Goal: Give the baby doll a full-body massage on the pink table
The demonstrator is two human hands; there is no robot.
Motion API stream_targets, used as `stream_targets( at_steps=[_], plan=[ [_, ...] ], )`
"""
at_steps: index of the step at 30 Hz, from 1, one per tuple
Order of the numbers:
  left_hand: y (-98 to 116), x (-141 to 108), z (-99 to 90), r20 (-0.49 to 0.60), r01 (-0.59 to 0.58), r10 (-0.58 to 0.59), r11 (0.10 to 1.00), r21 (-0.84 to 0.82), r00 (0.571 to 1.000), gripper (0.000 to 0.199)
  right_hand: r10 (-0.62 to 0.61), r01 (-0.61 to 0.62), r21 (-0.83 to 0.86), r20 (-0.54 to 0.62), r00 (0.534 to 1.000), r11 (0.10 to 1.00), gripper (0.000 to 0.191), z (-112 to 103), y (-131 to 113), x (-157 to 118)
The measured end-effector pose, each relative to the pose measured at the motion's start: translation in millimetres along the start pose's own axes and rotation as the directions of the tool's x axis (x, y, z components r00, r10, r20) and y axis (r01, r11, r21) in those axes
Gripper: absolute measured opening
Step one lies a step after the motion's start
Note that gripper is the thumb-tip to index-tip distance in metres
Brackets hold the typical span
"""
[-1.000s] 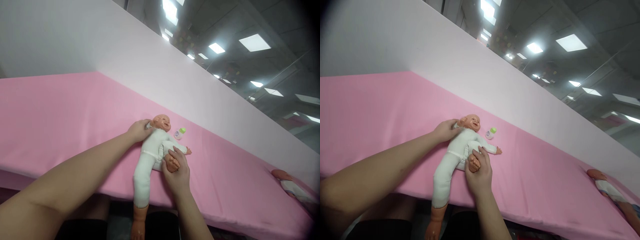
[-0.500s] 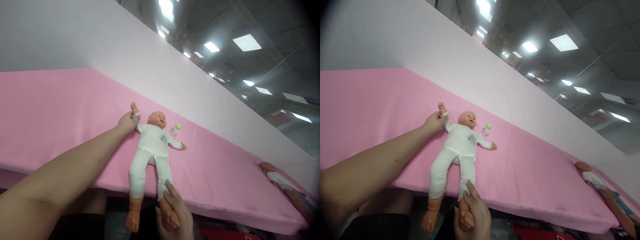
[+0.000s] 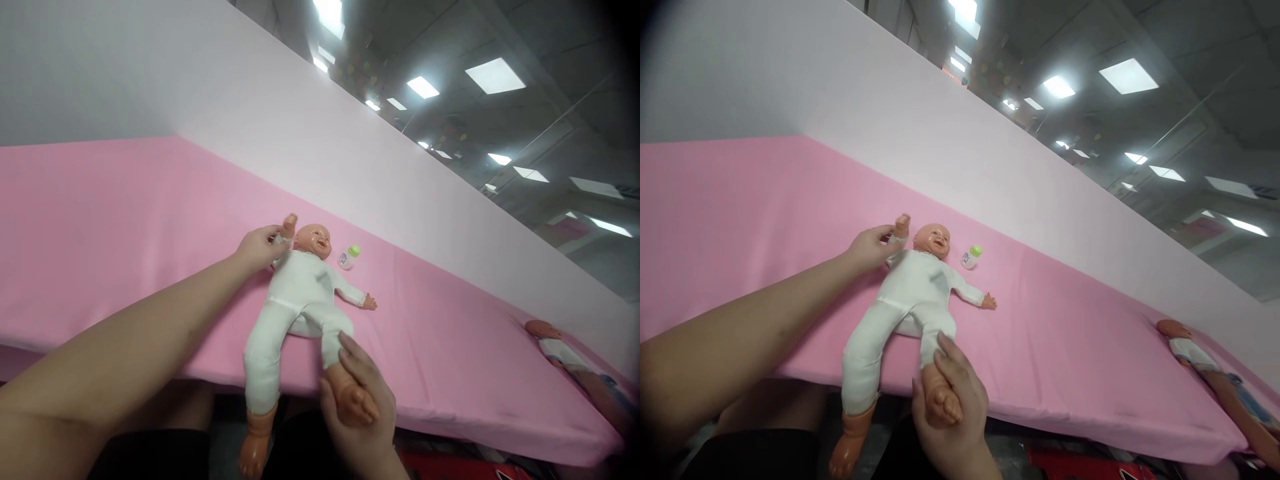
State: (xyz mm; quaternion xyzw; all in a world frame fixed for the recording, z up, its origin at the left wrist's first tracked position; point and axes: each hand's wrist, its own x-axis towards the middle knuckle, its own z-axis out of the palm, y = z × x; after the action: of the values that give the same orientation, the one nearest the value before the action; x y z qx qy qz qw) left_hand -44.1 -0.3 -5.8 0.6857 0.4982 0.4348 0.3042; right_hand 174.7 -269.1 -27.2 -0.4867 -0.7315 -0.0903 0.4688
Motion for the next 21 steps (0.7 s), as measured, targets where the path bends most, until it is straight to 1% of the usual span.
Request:
stream_targets(
  at_steps=[2,4,6,8,10,13,16,18,21],
  plan=[
    [4,-3,3.7,0.076,-0.128,0.124,0.99,0.052,0.989,0.042,0.027,-0.027,-0.003,-0.006,1.0,1.0,0.048,10,8,16],
    [4,-5,7.4,0.157,-0.246,0.222,0.957,0.152,0.962,0.049,0.064,-0.063,-0.006,0.022,0.998,0.998,0.044,25,18,30],
    [3,-5,9.7,0.251,-0.314,0.256,0.921,0.231,0.934,0.053,0.109,-0.109,-0.006,0.059,0.992,0.994,0.041,40,28,41],
    [1,-4,10.0,0.316,-0.343,0.254,0.901,0.266,0.914,0.055,0.168,-0.17,0.015,0.089,0.982,0.985,0.039,54,35,50],
    [-1,-4,9.0,0.34,-0.338,0.239,0.901,0.272,0.909,0.057,0.237,-0.243,0.044,0.113,0.965,0.969,0.038,64,38,56],
    [-2,-3,7.5,0.331,-0.305,0.214,0.919,0.251,0.919,0.058,0.3,-0.311,0.082,0.121,0.946,0.947,0.037,68,39,59],
    [-3,-1,7.0,0.262,-0.285,0.234,0.942,0.176,0.936,0.056,0.293,-0.307,0.127,0.12,0.949,0.943,0.037,63,39,57],
    [-6,1,6.6,0.209,-0.255,0.232,0.963,0.09,0.95,0.053,0.276,-0.29,0.155,0.109,0.955,0.944,0.038,56,39,52],
    [-15,7,5.8,0.159,-0.124,0.133,0.99,-0.065,0.978,0.049,0.229,-0.238,0.18,0.073,0.971,0.954,0.039,42,34,37]
  ],
)
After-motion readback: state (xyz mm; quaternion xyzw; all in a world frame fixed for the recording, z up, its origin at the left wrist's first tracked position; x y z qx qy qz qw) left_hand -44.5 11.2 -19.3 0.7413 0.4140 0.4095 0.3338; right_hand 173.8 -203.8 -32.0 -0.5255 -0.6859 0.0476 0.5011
